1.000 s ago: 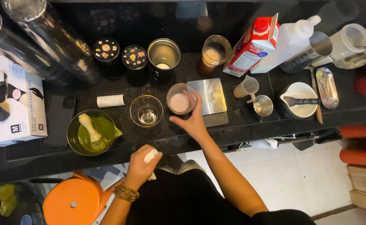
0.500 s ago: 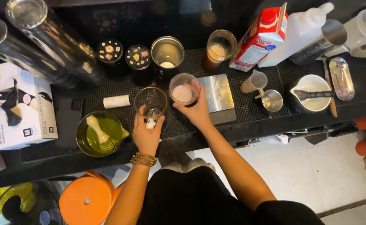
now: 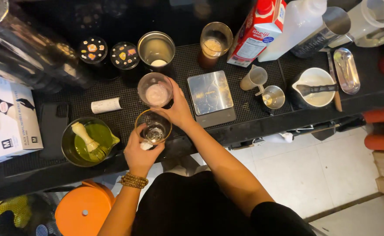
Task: Preparing multiple mixed beverages including coffee and flavored syrup drinks.
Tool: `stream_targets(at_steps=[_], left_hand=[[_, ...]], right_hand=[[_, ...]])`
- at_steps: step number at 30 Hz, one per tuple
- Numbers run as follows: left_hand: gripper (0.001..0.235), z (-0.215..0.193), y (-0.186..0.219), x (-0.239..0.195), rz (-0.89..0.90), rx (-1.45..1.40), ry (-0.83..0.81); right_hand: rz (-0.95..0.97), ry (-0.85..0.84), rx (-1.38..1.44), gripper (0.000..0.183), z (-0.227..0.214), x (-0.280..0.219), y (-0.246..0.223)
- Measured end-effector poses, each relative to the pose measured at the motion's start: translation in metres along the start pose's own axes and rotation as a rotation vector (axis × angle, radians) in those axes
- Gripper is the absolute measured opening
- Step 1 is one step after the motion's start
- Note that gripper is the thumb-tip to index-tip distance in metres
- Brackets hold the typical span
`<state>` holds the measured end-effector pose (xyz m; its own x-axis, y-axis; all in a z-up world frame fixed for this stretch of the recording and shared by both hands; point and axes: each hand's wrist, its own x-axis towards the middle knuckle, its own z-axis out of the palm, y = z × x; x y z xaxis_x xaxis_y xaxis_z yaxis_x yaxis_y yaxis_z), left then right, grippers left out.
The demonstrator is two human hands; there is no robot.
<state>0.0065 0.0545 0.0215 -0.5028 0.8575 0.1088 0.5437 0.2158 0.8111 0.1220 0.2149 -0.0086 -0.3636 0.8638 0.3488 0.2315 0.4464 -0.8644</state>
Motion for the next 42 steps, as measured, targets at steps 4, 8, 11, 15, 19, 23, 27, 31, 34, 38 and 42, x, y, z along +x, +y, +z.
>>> stream_targets(at_steps=[4,8,11,15,19,23,27,31,34,38,42], left_hand=[[0.062,0.015,0.006,-0.01,0.091,-0.063,0.027],[0.067,0.052,0.052,0.004,0.363,-0.201,-0.079],[0.07,0.093,0.08,0.035,0.305,-0.192,-0.2],[0.068,0.141,0.097,0.069,0.228,-0.178,-0.267],[0.066,0.144,0.094,0.064,0.254,-0.252,-0.242],[0.07,0.097,0.091,0.036,0.237,-0.208,-0.244],[0.072,0.073,0.069,-0.011,0.132,-0.203,-0.212],[0.072,0.073,0.103,0.002,0.371,-0.217,-0.285],[0.072,0.091,0.114,0.019,0.581,-0.344,-0.555],[0.053,0.143,0.111,0.074,0.534,-0.326,-0.337],[0.045,0.186,0.111,0.119,0.686,-0.144,-0.141]], right_hand=[[0.076,-0.109,0.207,0.109,-0.04,-0.022,0.001],[0.326,0.126,-0.062,0.036,-0.102,-0.097,0.027],[0.338,0.23,-0.458,0.035,-0.143,-0.123,0.017],[0.094,0.059,-0.752,0.061,-0.168,-0.123,-0.01],[0.105,0.122,-0.689,0.061,-0.165,-0.132,-0.001],[0.318,0.192,-0.251,0.056,-0.158,-0.129,0.011],[0.223,-0.254,0.404,0.087,-0.161,-0.083,-0.038],[0.174,-0.27,0.612,0.1,-0.166,-0.094,-0.036],[0.278,-0.02,0.604,0.096,-0.183,-0.132,0.004],[0.387,0.228,0.596,0.09,-0.223,-0.159,0.006],[0.393,0.379,0.423,0.086,-0.248,-0.191,-0.008]])
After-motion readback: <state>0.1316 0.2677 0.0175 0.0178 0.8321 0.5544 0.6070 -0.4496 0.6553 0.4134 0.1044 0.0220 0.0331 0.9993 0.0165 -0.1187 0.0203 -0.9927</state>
